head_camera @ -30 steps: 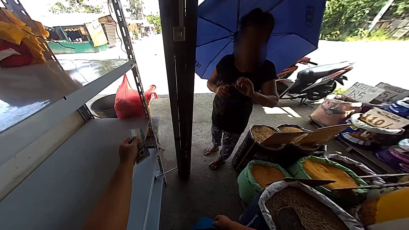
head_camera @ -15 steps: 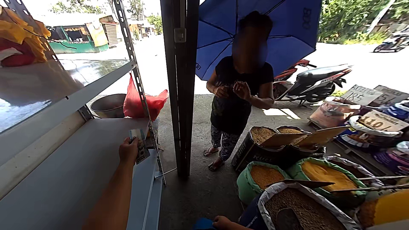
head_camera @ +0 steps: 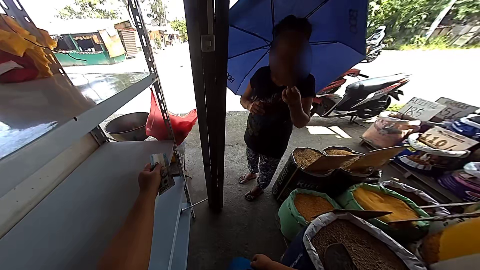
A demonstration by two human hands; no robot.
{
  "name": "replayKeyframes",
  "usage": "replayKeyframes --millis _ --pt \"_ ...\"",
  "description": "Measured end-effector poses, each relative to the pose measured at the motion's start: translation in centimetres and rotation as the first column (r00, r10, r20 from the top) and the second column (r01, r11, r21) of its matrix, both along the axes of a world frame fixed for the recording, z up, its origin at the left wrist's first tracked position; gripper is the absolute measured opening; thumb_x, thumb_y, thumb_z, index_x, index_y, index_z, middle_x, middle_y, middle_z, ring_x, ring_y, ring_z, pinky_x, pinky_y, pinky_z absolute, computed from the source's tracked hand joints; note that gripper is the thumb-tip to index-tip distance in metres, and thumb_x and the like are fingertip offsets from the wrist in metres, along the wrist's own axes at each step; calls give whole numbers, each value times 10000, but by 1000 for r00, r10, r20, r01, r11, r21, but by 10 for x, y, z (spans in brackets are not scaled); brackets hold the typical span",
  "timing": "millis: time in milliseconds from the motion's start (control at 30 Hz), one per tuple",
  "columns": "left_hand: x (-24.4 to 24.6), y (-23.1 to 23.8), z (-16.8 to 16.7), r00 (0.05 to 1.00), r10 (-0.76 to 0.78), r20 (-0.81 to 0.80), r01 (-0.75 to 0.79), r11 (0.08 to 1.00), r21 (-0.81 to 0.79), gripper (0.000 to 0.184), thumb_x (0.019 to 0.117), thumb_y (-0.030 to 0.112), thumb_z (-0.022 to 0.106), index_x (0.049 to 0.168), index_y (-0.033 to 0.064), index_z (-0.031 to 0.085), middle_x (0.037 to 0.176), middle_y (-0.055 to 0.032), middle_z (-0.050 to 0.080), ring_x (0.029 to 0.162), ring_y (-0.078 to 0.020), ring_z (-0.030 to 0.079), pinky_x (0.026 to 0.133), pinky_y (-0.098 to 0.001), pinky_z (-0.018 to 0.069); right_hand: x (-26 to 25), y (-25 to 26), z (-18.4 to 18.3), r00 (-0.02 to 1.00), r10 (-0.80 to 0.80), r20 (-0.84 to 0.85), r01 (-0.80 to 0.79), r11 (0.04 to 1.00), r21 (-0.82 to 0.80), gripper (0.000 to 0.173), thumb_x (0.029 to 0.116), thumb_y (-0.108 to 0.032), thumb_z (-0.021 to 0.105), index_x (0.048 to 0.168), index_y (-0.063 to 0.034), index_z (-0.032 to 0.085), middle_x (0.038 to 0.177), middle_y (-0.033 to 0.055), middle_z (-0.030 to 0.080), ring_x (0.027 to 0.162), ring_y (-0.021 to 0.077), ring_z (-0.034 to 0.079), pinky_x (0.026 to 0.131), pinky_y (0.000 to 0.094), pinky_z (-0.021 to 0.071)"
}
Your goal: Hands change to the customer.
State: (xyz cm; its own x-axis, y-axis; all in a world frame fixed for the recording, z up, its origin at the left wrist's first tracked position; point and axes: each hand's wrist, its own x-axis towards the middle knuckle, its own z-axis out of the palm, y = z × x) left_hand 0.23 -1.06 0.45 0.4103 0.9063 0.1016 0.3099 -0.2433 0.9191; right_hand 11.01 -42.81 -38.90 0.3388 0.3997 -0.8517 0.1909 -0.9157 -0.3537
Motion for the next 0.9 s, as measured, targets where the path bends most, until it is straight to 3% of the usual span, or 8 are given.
replayKeyframes --millis 333,633,900 --pt "0 -1 -1 1000 -2 -13 2 1000 20 248 1053 244 599 1087 14 687 950 -118 682 846 -192 640 808 -440 512 -1 -1 0 1000 11 -9 -11 1000 -4 522 1047 -444 480 1399 -79 603 1411 181 606 1364 321 537 1149 548 386" --pt "-1 1 0 1000 -8 -16 8 1000 6 252 1051 231 597 1117 4 686 1015 -151 696 922 -234 665 862 -481 524 -3 -3 2 1000 -6 -17 6 1000 20 524 1048 -444 487 1387 -66 614 1400 198 610 1356 339 541 1149 565 383" --pt "-1 1 -2 1000 4 5 -4 1000 -6 245 1046 235 608 1102 11 691 981 -130 692 885 -204 655 837 -450 522 -2 0 -11 1000 4 -3 -4 1000 -10 526 1045 -455 476 1390 -83 613 1404 180 612 1361 326 539 1145 556 389"
